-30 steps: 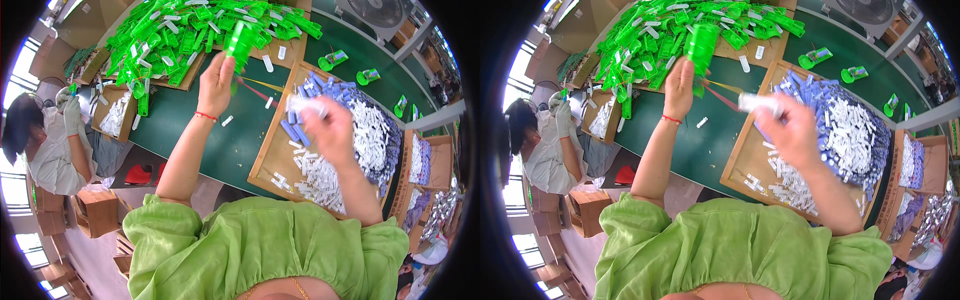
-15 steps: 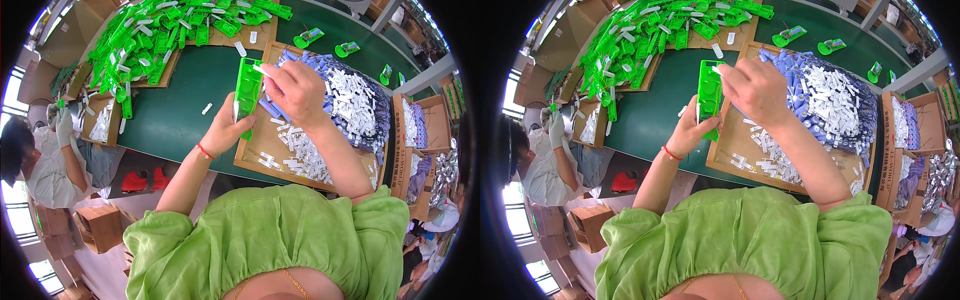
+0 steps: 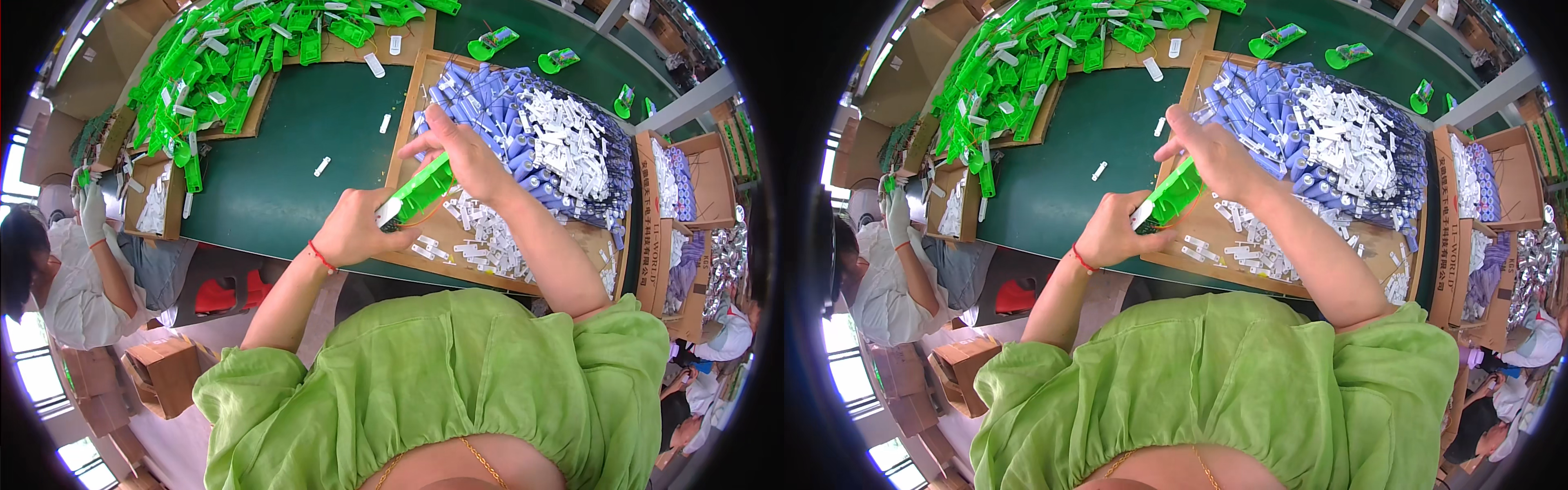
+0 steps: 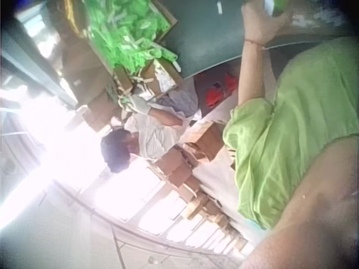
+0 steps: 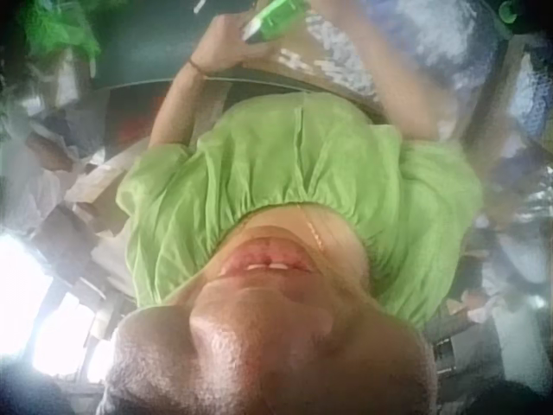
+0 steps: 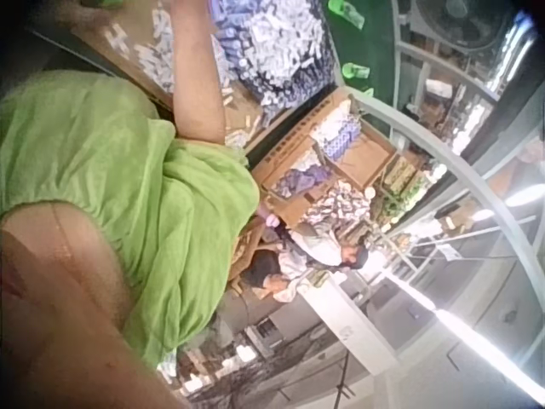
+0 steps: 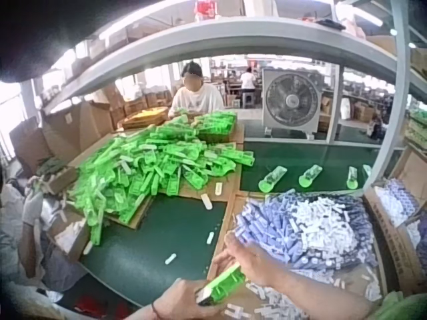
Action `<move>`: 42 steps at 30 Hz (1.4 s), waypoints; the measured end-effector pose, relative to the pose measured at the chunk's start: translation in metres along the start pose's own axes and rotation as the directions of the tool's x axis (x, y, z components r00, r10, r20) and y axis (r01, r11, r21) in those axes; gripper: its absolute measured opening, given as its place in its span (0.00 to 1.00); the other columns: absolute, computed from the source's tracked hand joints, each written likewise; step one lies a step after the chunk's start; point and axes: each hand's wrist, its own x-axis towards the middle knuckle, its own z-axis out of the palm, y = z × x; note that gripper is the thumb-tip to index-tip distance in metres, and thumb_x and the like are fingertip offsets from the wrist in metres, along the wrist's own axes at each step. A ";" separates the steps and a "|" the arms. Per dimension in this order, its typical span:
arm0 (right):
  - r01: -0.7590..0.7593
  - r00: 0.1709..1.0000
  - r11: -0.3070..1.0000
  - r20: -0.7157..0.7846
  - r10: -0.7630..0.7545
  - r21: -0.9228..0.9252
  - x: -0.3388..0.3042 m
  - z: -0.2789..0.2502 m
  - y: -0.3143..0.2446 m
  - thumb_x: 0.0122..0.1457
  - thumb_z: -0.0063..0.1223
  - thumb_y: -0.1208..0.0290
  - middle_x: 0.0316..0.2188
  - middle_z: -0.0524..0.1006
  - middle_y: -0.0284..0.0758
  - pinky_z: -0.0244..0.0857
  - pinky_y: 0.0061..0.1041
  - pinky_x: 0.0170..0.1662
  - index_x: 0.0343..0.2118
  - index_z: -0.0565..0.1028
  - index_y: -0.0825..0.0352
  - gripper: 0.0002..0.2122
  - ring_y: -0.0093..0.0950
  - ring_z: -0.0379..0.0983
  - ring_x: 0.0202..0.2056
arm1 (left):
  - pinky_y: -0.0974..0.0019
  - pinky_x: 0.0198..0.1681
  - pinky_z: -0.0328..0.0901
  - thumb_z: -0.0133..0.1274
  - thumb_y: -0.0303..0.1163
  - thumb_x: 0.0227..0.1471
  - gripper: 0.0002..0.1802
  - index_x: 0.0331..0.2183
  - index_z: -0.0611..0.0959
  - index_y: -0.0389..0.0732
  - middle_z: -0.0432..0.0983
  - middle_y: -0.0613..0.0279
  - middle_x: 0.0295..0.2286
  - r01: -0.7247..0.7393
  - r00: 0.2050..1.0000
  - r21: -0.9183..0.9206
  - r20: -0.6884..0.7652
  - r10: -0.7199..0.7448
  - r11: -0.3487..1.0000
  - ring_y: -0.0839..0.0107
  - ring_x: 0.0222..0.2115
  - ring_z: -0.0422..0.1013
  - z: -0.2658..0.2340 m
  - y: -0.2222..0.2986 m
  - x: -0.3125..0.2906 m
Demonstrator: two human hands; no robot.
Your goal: The person assembles portable flashlights by fitting internal wiring, batteries, and white components into plastic casings, then placing the assembled units onto a conveyor belt by hand.
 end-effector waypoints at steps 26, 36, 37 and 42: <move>0.232 0.812 0.825 -0.364 -0.456 -0.516 -0.015 0.053 0.033 0.51 0.58 0.70 0.15 0.74 0.36 0.63 0.28 0.21 0.22 0.71 0.67 0.08 0.32 0.72 0.17 | 0.79 0.25 0.62 0.50 0.36 0.59 0.23 0.54 0.68 0.39 0.74 0.70 0.31 -0.209 0.930 -0.800 -0.341 -0.139 0.562 0.85 0.27 0.67 0.038 -0.030 0.044; 0.084 0.879 0.732 -0.296 -0.374 -0.676 -0.004 -0.016 0.082 0.51 0.55 0.70 0.27 0.76 0.42 0.67 0.39 0.30 0.29 0.75 0.66 0.06 0.40 0.74 0.28 | 0.67 0.25 0.69 0.46 0.33 0.59 0.14 0.46 0.68 0.43 0.74 0.57 0.28 -0.105 0.912 -0.826 -0.302 -0.277 0.554 0.71 0.24 0.72 0.021 -0.040 0.033; 0.027 0.915 0.639 -0.239 -0.326 -0.768 -0.002 -0.024 0.087 0.51 0.55 0.70 0.28 0.76 0.44 0.68 0.40 0.32 0.29 0.76 0.66 0.06 0.42 0.75 0.30 | 0.67 0.25 0.69 0.45 0.32 0.59 0.13 0.46 0.68 0.42 0.73 0.56 0.28 -0.108 0.925 -0.842 -0.280 -0.257 0.528 0.71 0.24 0.72 0.023 -0.041 0.035; 0.051 0.956 0.564 -0.122 -0.265 -0.824 -0.002 -0.019 0.077 0.48 0.53 0.72 0.27 0.76 0.48 0.69 0.40 0.36 0.25 0.77 0.69 0.06 0.44 0.75 0.31 | 0.67 0.25 0.69 0.42 0.32 0.60 0.13 0.47 0.66 0.41 0.73 0.55 0.27 -0.060 0.939 -0.841 -0.231 -0.256 0.537 0.69 0.24 0.72 0.035 -0.035 0.039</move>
